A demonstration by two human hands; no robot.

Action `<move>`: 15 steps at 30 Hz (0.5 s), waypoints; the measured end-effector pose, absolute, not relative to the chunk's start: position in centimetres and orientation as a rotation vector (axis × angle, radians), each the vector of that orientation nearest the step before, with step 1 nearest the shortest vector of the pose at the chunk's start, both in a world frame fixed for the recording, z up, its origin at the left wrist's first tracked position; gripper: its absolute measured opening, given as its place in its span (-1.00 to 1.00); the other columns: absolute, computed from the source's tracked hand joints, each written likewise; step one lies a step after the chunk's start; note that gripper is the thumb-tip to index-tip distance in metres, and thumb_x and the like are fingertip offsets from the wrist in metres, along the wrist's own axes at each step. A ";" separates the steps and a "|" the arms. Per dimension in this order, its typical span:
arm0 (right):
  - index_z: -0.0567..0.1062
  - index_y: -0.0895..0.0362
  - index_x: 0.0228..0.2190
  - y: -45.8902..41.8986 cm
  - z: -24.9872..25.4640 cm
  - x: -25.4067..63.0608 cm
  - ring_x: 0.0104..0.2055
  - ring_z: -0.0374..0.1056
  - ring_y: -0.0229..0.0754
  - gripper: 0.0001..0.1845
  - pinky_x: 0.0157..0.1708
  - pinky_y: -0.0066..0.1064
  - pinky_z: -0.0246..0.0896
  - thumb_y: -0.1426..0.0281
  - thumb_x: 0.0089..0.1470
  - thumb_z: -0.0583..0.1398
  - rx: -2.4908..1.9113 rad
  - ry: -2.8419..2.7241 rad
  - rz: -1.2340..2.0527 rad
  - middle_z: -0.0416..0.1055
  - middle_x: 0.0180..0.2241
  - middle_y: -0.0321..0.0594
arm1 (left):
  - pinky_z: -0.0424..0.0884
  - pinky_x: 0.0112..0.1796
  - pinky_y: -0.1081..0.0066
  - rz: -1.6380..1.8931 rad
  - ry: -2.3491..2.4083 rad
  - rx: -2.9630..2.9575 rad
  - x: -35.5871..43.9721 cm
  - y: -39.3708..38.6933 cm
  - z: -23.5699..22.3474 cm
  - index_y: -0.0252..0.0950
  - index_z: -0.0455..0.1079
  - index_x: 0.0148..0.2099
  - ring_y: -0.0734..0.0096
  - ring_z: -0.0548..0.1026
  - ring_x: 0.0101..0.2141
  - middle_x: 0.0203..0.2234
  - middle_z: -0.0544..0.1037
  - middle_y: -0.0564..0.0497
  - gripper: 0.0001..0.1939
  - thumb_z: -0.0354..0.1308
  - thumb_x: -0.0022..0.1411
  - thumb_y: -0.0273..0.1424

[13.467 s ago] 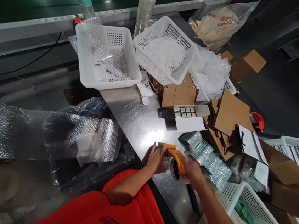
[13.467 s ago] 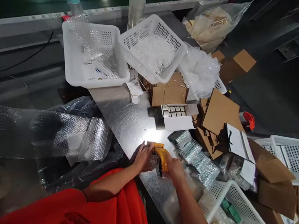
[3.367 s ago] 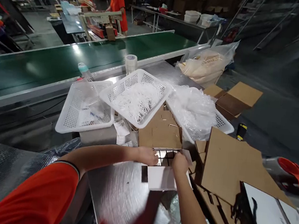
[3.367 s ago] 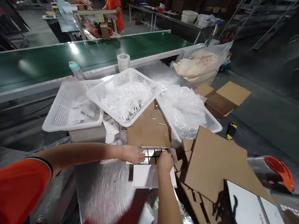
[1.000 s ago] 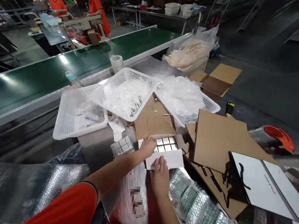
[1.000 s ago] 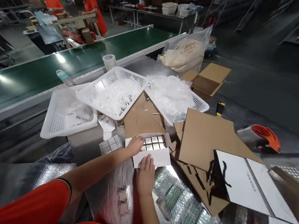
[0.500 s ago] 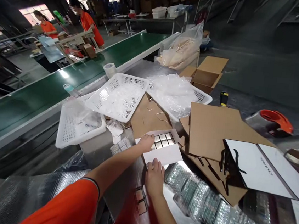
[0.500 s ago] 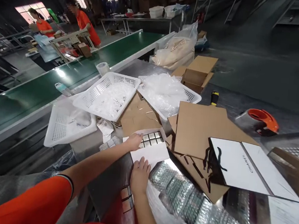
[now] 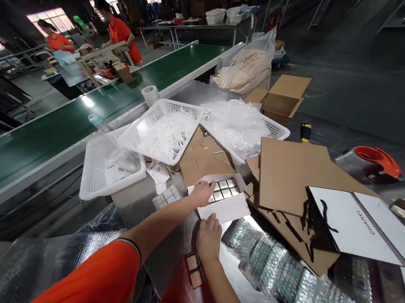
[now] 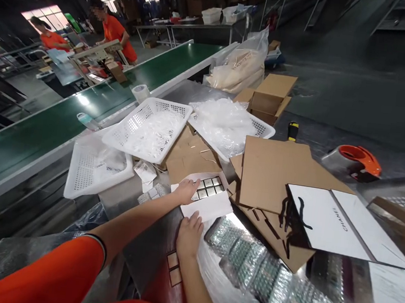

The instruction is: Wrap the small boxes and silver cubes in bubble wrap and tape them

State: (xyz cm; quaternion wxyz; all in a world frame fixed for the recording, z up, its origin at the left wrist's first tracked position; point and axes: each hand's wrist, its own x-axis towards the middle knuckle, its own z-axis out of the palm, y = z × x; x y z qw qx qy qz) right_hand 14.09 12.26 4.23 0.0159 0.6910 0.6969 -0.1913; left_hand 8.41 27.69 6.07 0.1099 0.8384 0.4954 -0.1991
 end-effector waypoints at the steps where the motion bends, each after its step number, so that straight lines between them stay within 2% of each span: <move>1: 0.50 0.32 0.04 12.2 4.5 14.0 0.32 0.16 0.25 -0.55 0.22 -0.01 0.03 0.60 0.20 0.00 2.172 2.161 -0.599 0.13 0.31 0.35 | 0.36 0.05 0.13 -0.575 1.474 2.462 8.5 27.8 6.1 -0.42 -0.12 0.45 -0.10 0.38 0.10 0.11 0.40 -0.39 0.03 0.35 0.10 -0.29; 4: 0.51 0.25 0.06 11.1 5.1 13.5 0.31 0.17 0.15 -0.54 0.23 -0.06 0.04 0.58 0.22 -0.01 2.212 2.182 -0.637 0.23 0.27 0.23 | 0.36 0.04 0.14 -0.575 1.488 2.450 8.6 28.0 6.2 -0.42 -0.17 0.46 -0.10 0.39 0.09 0.12 0.39 -0.38 0.07 0.36 0.08 -0.32; 6: 0.49 0.17 0.10 9.4 5.0 13.1 0.29 0.19 0.14 -0.56 0.23 -0.05 0.06 0.47 0.24 0.06 2.160 2.222 -0.729 0.29 0.25 0.14 | 0.33 0.07 0.16 -0.552 1.463 2.445 8.3 28.1 6.3 -0.42 -0.18 0.47 -0.08 0.40 0.09 0.11 0.41 -0.35 0.06 0.35 0.09 -0.33; 7: 0.47 0.11 0.14 8.3 4.8 12.9 0.30 0.18 0.17 -0.55 0.24 0.00 0.06 0.40 0.22 0.12 2.112 2.244 -0.779 0.27 0.26 0.11 | 0.31 0.09 0.17 -0.535 1.448 2.445 8.1 28.2 6.3 -0.42 -0.17 0.47 -0.07 0.40 0.09 0.10 0.42 -0.34 0.05 0.34 0.10 -0.32; 9: 0.38 0.00 0.23 5.9 4.0 12.3 0.36 0.06 0.28 -0.36 0.24 0.17 0.03 0.30 0.11 0.28 2.020 2.256 -0.829 0.16 0.34 0.07 | 0.29 0.11 0.17 -0.514 1.421 2.453 7.7 28.3 6.2 -0.43 -0.15 0.46 -0.06 0.38 0.10 0.10 0.41 -0.33 0.00 0.30 0.14 -0.29; 11: 0.29 -0.10 0.28 3.9 3.3 11.8 0.38 -0.01 0.37 -0.18 0.18 0.27 0.09 0.35 0.00 0.36 1.984 2.199 -0.800 0.02 0.40 0.04 | 0.29 0.11 0.14 -0.528 1.394 2.464 7.3 28.4 6.0 -0.41 -0.09 0.44 -0.07 0.37 0.12 0.13 0.39 -0.33 -0.07 0.26 0.16 -0.29; 12: 0.28 -0.13 0.28 3.2 3.1 11.6 0.36 0.04 0.37 -0.18 0.13 0.25 0.19 0.42 0.02 0.34 1.991 2.144 -0.778 -0.01 0.41 0.03 | 0.29 0.11 0.13 -0.539 1.377 2.470 7.2 28.4 6.0 -0.39 -0.06 0.43 -0.07 0.37 0.12 0.14 0.39 -0.33 -0.11 0.25 0.16 -0.31; 15: 0.34 -0.12 0.25 2.7 3.1 11.6 0.20 0.34 0.20 -0.29 -0.12 -0.05 0.46 0.64 0.15 0.08 2.021 2.006 -0.776 0.08 0.37 0.07 | 0.32 0.08 0.13 -0.570 1.365 2.443 7.3 28.8 6.1 -0.36 0.04 0.37 -0.04 0.39 0.10 0.12 0.39 -0.31 -0.20 0.24 0.16 -0.32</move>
